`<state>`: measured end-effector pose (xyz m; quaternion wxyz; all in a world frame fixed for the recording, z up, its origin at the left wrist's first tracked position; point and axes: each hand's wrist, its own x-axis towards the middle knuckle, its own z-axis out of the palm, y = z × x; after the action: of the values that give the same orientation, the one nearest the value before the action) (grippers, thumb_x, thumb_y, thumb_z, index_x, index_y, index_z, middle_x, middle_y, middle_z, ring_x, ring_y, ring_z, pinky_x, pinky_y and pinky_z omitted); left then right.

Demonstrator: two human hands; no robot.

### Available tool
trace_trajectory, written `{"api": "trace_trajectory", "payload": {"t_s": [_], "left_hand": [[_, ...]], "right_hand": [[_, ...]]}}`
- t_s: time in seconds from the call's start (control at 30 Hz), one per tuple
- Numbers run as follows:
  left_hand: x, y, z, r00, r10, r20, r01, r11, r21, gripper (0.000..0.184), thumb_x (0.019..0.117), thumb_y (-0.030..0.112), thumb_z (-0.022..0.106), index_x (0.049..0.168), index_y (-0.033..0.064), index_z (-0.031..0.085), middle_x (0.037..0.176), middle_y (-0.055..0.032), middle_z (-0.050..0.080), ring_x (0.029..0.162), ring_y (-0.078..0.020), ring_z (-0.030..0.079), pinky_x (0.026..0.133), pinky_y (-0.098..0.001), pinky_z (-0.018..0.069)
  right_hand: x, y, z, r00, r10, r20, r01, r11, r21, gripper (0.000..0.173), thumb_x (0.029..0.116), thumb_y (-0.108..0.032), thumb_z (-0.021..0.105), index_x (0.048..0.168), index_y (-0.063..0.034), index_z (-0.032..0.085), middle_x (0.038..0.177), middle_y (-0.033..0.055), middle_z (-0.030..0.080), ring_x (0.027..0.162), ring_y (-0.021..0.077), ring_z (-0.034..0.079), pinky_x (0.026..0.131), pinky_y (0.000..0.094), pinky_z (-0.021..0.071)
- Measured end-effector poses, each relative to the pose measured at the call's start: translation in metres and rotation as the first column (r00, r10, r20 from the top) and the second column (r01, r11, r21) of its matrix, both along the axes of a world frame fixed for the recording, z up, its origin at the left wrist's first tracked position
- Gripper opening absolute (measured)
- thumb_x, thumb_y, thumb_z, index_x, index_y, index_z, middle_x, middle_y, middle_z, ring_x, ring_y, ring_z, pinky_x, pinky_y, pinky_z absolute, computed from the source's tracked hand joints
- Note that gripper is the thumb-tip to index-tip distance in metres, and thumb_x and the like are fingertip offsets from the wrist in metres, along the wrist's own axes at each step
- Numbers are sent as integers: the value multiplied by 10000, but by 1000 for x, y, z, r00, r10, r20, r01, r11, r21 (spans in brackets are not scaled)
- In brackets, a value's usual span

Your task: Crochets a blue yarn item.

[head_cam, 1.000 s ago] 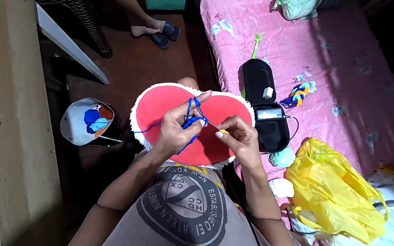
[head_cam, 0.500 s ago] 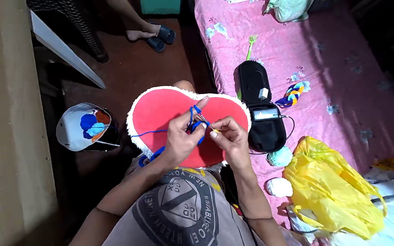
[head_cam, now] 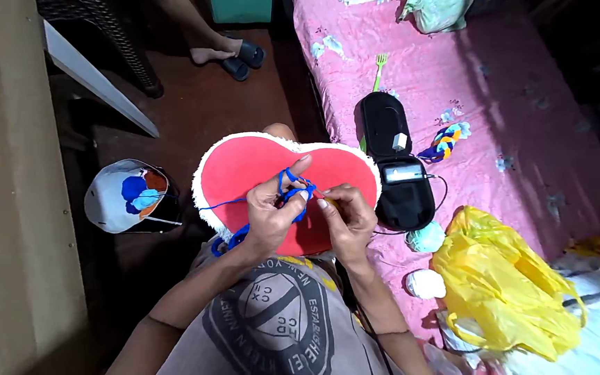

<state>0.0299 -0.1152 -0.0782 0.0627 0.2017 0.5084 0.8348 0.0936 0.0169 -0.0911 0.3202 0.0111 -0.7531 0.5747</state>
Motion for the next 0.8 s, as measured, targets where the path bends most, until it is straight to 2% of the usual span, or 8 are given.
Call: {"api": "trace_trajectory", "payload": {"t_s": [0.1, 0.2, 0.33, 0.4, 0.47, 0.57, 0.7, 0.8], "left_hand": [[-3, -3, 1, 999, 8, -32, -9, 999, -34, 476, 849, -93, 580, 1271, 81, 715, 986, 44, 733, 782, -4, 653, 712, -189, 562], [-12, -11, 2, 997, -20, -78, 13, 995, -98, 368, 885, -47, 569, 1195, 51, 741, 905, 50, 670, 725, 2, 592, 645, -162, 516], [-29, -25, 2, 983, -180, -31, 177, 980, -91, 312, 880, -23, 523, 1054, 57, 769, 843, 38, 659, 707, -17, 588, 612, -165, 495], [-33, -27, 3, 965, -256, 62, 258, 965, -38, 321, 846, -28, 506, 974, 75, 782, 810, 30, 676, 661, -9, 585, 566, -153, 478], [-34, -26, 1, 949, -301, 97, 303, 953, -13, 313, 834, -33, 519, 965, 70, 784, 829, 25, 702, 655, 5, 590, 563, -144, 479], [-31, -18, -5, 968, -220, -117, 192, 958, -212, 300, 850, -71, 558, 1070, -26, 757, 824, 12, 658, 685, 5, 565, 593, -135, 474], [-21, -5, -19, 879, -125, -461, -91, 904, -418, 222, 857, -39, 605, 997, -33, 778, 801, -57, 628, 694, -39, 560, 618, -160, 479], [-16, -2, -26, 896, -157, -415, -17, 923, -386, 194, 868, -39, 608, 975, -57, 768, 826, -75, 653, 735, -45, 592, 665, -162, 504]], "right_hand": [[-1, 4, 0, 997, -52, -61, 64, 977, 202, 27, 912, 3, 660, 905, 28, 662, 844, 73, 661, 786, 29, 648, 715, 148, 558], [-2, 9, 1, 994, -56, -92, 83, 941, 327, 43, 915, 0, 647, 894, 28, 671, 816, 90, 642, 727, 53, 620, 644, 145, 526], [-3, 20, 0, 994, 12, -106, 34, 906, 422, 76, 937, -22, 632, 892, 20, 678, 801, 102, 632, 678, 83, 606, 601, 175, 523], [-1, 28, 0, 995, 94, -33, -78, 942, 326, 64, 934, -20, 644, 897, 23, 673, 828, 90, 642, 719, 63, 617, 640, 164, 533], [3, 34, 3, 968, 225, 112, -231, 972, 39, 24, 910, -8, 673, 926, -21, 685, 879, 21, 669, 787, 23, 645, 711, 170, 571], [3, 40, 8, 885, 367, 286, -288, 915, -284, 154, 873, 21, 673, 954, -108, 688, 862, -63, 693, 741, -8, 639, 683, 173, 555], [0, 26, 14, 895, 242, 375, -184, 966, -183, 172, 882, 44, 633, 1019, -52, 672, 882, -39, 682, 737, -6, 626, 659, 164, 537], [-4, 16, 15, 910, 187, 369, -115, 971, -209, 316, 908, 39, 618, 1204, -45, 689, 1063, 2, 678, 722, -4, 601, 633, 157, 527]]}}
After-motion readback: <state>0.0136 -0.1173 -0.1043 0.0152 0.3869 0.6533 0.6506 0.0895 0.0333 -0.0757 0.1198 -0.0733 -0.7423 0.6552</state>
